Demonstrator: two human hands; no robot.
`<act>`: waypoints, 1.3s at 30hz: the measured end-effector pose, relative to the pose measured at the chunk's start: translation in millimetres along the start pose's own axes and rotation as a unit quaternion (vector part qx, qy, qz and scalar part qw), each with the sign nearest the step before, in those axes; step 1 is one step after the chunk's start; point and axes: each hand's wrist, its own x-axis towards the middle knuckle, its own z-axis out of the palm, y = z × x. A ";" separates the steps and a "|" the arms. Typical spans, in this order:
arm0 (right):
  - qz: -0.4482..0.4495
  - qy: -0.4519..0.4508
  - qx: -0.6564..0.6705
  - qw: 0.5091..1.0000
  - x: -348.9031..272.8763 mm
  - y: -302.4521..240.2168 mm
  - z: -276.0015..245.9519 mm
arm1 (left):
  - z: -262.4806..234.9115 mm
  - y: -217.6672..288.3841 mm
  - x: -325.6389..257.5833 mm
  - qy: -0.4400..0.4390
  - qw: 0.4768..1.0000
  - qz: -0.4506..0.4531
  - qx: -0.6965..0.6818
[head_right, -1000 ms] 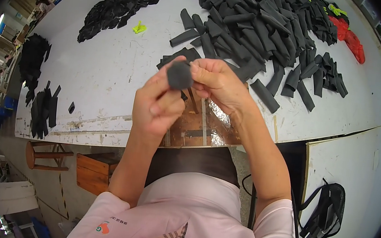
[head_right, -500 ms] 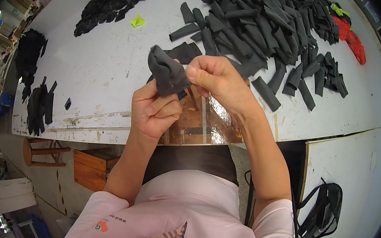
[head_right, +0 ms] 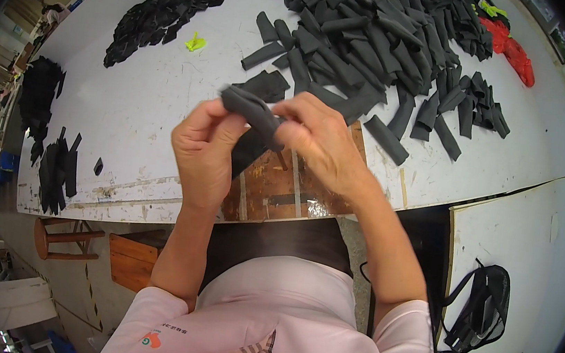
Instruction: Assembling or inspecting black foam components by inserting a thin rod and checking the pieces on a workbench.
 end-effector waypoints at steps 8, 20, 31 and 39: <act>-0.120 -0.107 -0.296 0.942 -8.3 15.9 -2.0 | 1.1 -20.0 -12.1 0.047 0.983 -0.077 -0.161; -0.059 -0.076 -0.132 0.987 -26.0 43.1 6.1 | 9.3 -3.8 20.6 -0.183 0.975 -0.111 0.051; -0.100 -0.156 -0.282 0.941 -3.7 9.6 -12.2 | 12.3 20.0 12.9 -0.035 0.986 -0.077 -0.143; -0.048 -0.088 -0.222 0.970 -22.8 33.4 7.9 | 9.8 12.6 13.9 -0.081 0.994 -0.069 -0.022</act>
